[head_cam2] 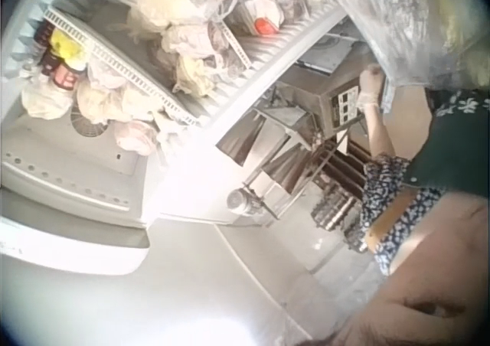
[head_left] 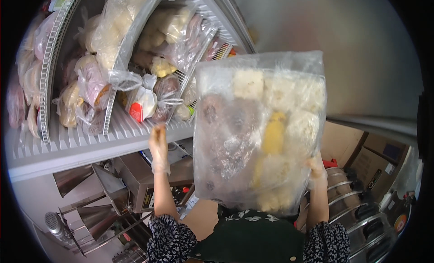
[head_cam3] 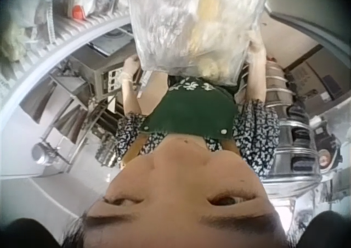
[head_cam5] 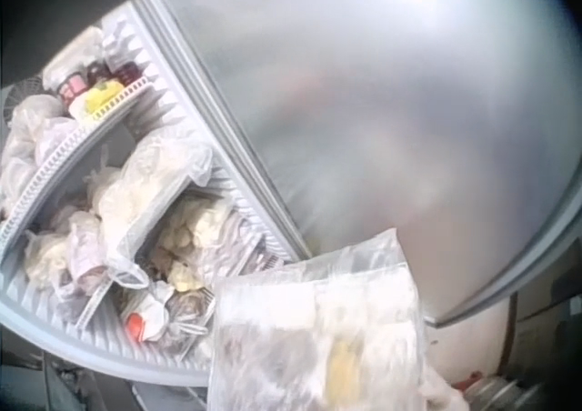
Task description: The person flattens and stacks dough rounds by hand on a counter, then opens a refrigerator and takes out bags of food items.
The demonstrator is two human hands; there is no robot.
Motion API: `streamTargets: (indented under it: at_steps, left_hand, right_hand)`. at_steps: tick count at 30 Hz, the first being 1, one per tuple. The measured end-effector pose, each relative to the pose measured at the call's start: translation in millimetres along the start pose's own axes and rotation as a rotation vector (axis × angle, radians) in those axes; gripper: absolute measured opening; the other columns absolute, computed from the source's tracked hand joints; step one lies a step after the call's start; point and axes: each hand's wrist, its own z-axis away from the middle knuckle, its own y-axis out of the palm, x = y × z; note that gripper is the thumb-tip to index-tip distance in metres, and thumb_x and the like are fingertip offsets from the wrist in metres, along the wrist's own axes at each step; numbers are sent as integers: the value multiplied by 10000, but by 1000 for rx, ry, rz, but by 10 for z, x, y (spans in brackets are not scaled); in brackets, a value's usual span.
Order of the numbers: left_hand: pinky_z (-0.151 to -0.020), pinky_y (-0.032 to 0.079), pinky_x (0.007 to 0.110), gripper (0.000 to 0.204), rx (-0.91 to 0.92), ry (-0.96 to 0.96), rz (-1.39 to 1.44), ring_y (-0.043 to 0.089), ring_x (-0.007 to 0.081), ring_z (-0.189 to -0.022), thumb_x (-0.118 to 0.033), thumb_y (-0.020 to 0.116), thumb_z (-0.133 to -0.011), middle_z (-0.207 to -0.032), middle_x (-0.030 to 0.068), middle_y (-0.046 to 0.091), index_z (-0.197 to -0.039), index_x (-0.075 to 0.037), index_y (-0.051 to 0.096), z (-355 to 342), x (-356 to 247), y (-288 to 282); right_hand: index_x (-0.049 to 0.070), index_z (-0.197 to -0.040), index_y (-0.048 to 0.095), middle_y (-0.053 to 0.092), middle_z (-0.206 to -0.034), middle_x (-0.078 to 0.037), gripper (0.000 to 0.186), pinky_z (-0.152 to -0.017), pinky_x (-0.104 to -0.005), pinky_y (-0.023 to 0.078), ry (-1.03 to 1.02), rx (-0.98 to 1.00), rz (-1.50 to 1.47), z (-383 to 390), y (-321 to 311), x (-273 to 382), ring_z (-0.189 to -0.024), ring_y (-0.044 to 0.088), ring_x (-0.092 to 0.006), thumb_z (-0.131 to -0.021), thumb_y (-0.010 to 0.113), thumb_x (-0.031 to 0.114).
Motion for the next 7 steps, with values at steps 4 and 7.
streamTargets:
  at_steps: [4, 7]
  left_hand:
    - [-955, 441, 325, 262, -265, 283, 29, 584, 182, -1021, -202, 527, -1020, -1110, 96, 640, -1161, -4, 624, -1520, 55, 188]
    - [-1075, 387, 414, 350, -544, 547, -327, 556, 324, -1202, -253, 516, -1022, -1301, 185, 603, -1285, -37, 597, -2976, 526, -464]
  right_hand:
    - [-19, -1427, 342, 654, -1086, -129, 899, -775, -352, 558, -22, -91, -17, 115, 310, -53, -913, 664, -238, -646, 767, 115]
    - [-32, -1365, 438, 631, -1181, -117, 766, -866, -354, 530, -13, -167, -61, 57, 877, -17, -1014, 635, -226, -685, 740, 151]
